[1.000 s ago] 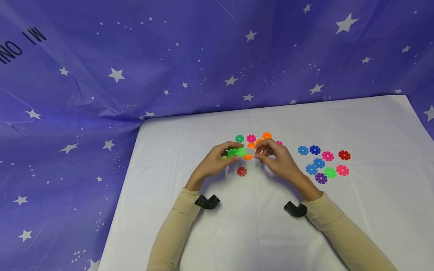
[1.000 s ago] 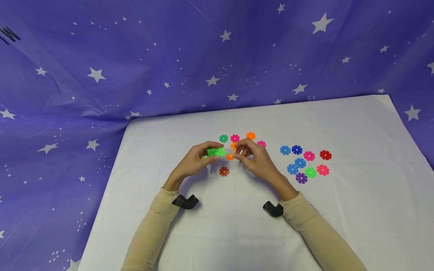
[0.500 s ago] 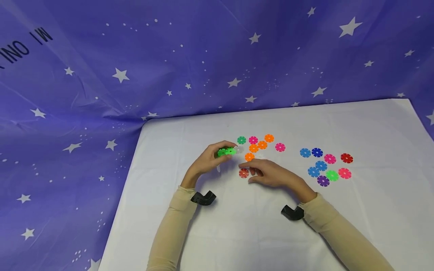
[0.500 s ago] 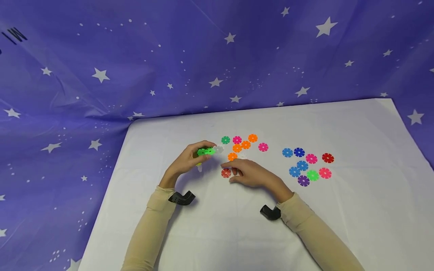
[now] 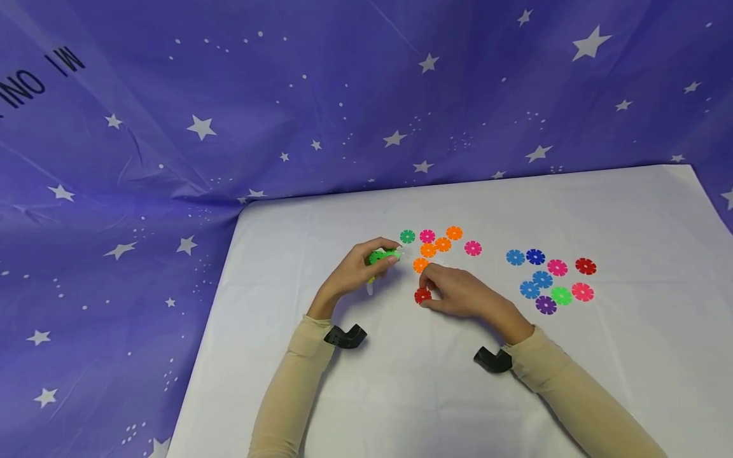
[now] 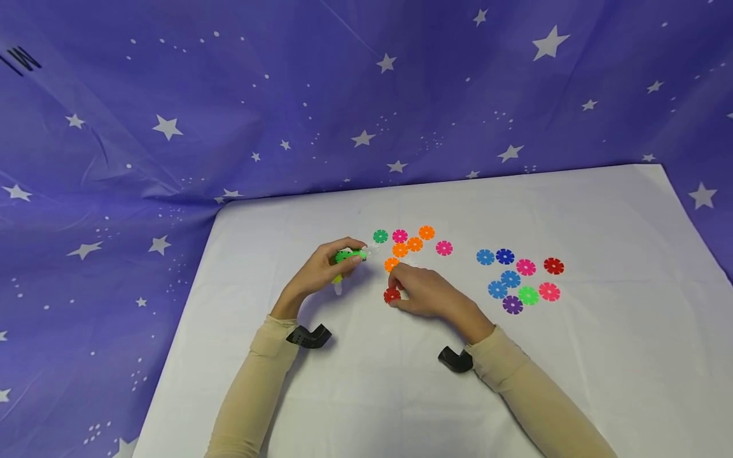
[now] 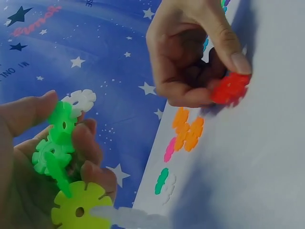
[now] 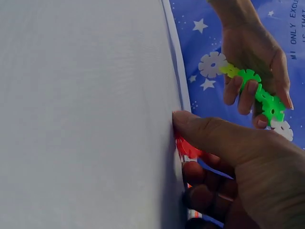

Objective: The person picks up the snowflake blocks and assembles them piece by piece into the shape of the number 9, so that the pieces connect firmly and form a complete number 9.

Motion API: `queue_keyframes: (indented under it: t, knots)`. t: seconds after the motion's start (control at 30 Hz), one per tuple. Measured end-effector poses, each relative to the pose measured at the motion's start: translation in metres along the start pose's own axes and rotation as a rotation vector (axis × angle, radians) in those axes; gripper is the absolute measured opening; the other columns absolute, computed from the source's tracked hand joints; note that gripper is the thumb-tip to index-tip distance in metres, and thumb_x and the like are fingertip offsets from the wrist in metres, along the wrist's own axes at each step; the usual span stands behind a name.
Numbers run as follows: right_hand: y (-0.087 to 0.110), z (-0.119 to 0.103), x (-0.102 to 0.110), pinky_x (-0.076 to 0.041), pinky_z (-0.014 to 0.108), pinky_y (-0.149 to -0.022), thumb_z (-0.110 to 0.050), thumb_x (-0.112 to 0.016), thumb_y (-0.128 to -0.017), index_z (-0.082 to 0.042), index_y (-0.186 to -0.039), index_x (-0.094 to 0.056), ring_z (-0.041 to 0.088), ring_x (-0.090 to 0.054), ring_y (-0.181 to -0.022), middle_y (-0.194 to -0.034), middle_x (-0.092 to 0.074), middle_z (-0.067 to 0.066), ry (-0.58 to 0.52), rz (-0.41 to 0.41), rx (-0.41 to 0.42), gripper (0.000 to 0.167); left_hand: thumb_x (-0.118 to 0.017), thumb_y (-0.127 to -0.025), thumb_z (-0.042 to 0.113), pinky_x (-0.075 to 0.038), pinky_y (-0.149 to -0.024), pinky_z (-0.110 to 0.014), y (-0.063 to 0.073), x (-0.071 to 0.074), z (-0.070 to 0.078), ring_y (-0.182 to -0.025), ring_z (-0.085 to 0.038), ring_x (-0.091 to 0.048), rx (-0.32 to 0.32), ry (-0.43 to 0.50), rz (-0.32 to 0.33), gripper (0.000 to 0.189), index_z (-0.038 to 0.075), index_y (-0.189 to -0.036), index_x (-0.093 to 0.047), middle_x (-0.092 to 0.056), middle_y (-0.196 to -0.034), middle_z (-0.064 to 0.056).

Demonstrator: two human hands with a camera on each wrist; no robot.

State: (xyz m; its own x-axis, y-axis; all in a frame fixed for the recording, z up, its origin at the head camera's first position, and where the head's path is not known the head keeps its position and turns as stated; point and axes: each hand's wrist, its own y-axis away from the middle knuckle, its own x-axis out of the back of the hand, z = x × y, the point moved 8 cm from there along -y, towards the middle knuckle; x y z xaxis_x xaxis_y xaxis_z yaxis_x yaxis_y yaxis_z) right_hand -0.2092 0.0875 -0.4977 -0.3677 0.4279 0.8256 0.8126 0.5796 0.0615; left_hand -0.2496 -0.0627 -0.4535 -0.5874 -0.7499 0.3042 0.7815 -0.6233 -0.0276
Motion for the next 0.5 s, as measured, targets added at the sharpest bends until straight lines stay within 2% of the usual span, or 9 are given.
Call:
queue_keyframes:
  t: [0.1, 0.2, 0.27, 0.33, 0.43, 0.5]
  knots:
    - [0.000, 0.004, 0.007, -0.044, 0.025, -0.064, -0.025, -0.080, -0.082, -0.016, -0.097, -0.057, 0.010, -0.049, -0.068, -0.078, -0.056, -0.006, -0.003, 0.061, -0.038, 0.028, -0.055, -0.098, 0.001, -0.052, -0.069, -0.045, -0.001, -0.004, 0.001, -0.072, -0.044, -0.055, 0.020, 0.030, -0.006, 0.030, -0.011, -0.125, -0.055, -0.058, -0.086, -0.034]
    - [0.000, 0.009, 0.016, -0.043, 0.025, -0.059, -0.021, -0.077, -0.086, -0.015, -0.099, -0.057, 0.011, -0.049, -0.063, -0.073, -0.056, -0.006, -0.096, 0.137, -0.060, 0.025, -0.056, -0.097, 0.002, -0.051, -0.077, -0.059, 0.000, -0.008, 0.009, -0.082, -0.054, -0.056, 0.043, 0.044, -0.006, 0.030, -0.012, -0.124, -0.055, -0.060, -0.099, -0.036]
    - [0.001, 0.012, 0.022, -0.042, 0.025, -0.058, -0.019, -0.074, -0.088, -0.013, -0.103, -0.058, 0.014, -0.052, -0.061, -0.071, -0.059, -0.001, -0.243, 0.179, -0.065, 0.023, -0.057, -0.098, 0.003, -0.050, -0.080, -0.063, 0.001, -0.011, 0.016, -0.086, -0.056, -0.056, 0.053, 0.046, -0.011, 0.030, -0.013, -0.123, -0.055, -0.059, -0.106, -0.037]
    - [0.002, 0.016, 0.027, -0.041, 0.024, -0.055, -0.018, -0.071, -0.091, -0.012, -0.109, -0.058, 0.019, -0.054, -0.059, -0.072, -0.062, 0.006, -0.417, 0.208, -0.064, 0.023, -0.055, -0.099, 0.004, -0.051, -0.079, -0.061, 0.002, -0.014, 0.022, -0.084, -0.054, -0.056, 0.052, 0.030, -0.012, 0.028, -0.013, -0.120, -0.056, -0.060, -0.105, -0.036]
    - [0.002, 0.019, 0.031, -0.042, 0.026, -0.052, -0.017, -0.066, -0.094, -0.006, -0.118, -0.056, 0.026, -0.054, -0.057, -0.079, -0.065, 0.019, -0.652, 0.215, -0.057, 0.028, -0.053, -0.100, 0.005, -0.050, -0.076, -0.056, 0.001, -0.016, 0.024, -0.080, -0.051, -0.056, 0.045, 0.021, -0.008, 0.025, -0.014, -0.117, -0.057, -0.060, -0.102, -0.038]
    - [0.003, 0.021, 0.033, -0.043, 0.029, -0.050, -0.017, -0.064, -0.096, -0.004, -0.122, -0.056, 0.027, -0.051, -0.056, -0.084, -0.063, 0.026, -0.748, 0.207, -0.064, 0.031, -0.051, -0.101, 0.006, -0.051, -0.075, -0.052, 0.000, -0.017, 0.024, -0.079, -0.049, -0.056, 0.042, 0.016, 0.004, 0.024, -0.012, -0.115, -0.057, -0.060, -0.101, -0.037]
